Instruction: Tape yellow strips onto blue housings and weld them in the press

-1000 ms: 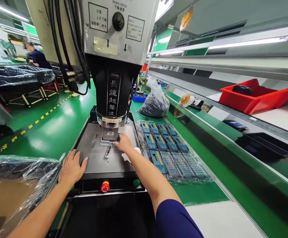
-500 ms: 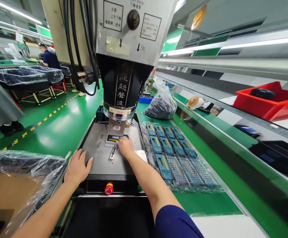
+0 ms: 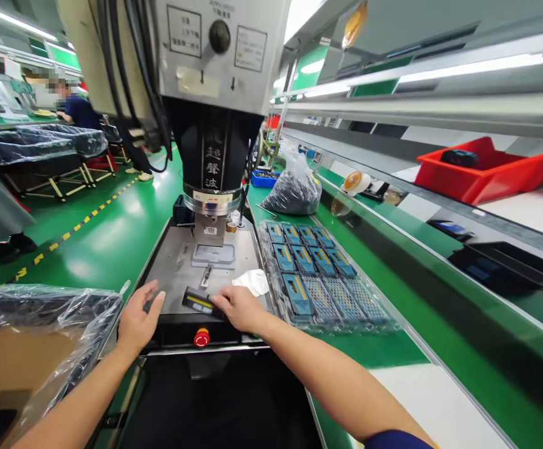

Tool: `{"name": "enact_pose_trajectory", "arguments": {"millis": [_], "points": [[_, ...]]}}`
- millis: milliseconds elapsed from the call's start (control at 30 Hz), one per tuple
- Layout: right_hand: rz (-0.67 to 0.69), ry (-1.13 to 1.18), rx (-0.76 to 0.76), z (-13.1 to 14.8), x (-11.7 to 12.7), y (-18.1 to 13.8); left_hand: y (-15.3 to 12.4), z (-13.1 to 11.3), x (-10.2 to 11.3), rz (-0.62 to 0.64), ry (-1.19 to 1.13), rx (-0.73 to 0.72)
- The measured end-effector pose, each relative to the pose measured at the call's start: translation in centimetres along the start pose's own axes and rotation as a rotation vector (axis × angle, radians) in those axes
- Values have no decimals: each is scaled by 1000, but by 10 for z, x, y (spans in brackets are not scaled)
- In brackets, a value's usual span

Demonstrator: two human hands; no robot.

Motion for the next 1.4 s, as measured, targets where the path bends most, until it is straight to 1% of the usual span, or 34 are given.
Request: {"name": "enact_pose_trajectory", "arguments": {"millis": [33,67,100,133,167,200,233,300,400,500,600,700,767,800,867,933,967,1000,1100,1233,1300,1333,1400], "points": [[100,149,-99,-1,-3,-16,-12,-11,-2,114,-161,112],[200,320,-210,-3,-7,-31,-25,-23,-5,267,-311,228],[281,486,-319,-4,-11,-44,-39,-34,-8,422,-411,339],[327,616,-405,-5,-14,-55,-52,-45,-10,543,-469,432],[336,694,-451,-6,-17,-64,-63,-54,-11,632,-497,511],[325,740,-465,-7,-19,-71,-72,-59,-11,682,-502,574],[311,764,-457,-8,-21,-76,-79,-62,-11,706,-498,624],[288,757,-412,-10,-24,-85,-90,-62,-9,722,-489,699],[276,606,-340,-11,-27,-96,-100,-58,-6,754,-484,759],[264,451,-259,-7,-27,-102,-105,-56,-5,791,-454,751],[238,397,-198,-3,-27,-104,-106,-54,-5,811,-424,733],[208,384,-188,-6,-31,-104,-107,-52,-7,813,-384,700],[202,390,-201,-9,-38,-106,-108,-52,-9,787,-313,631],[189,397,-209,-11,-42,-108,-109,-53,-10,749,-230,575],[143,436,-204,-12,-51,-112,-110,-56,-11,620,13,434],[68,492,-185,-10,-58,-117,-111,-63,-12,498,243,315],[30,513,-179,-8,-60,-121,-112,-66,-13,471,304,281],[0,526,-178,-7,-62,-124,-112,-68,-14,470,326,263],[-36,550,-231,-8,-63,-133,-109,-72,-14,543,266,280],[27,596,-288,-16,-58,-139,-105,-71,-14,626,104,404],[23,540,-242,-17,-51,-144,-106,-73,-16,637,36,432],[4,485,-185,-15,-46,-147,-107,-74,-19,636,3,445],[-38,319,-22,-10,-35,-155,-109,-75,-25,622,-72,495]]}}
Point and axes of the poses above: each hand's wrist, its own y-axis towards the middle knuckle, its own x-axis out of the back of the hand, z = x × y, the point moved 3 cm from there along y, towards the middle knuckle, and after that the axes turned 7 degrees about -z, right-handed, at the moved point
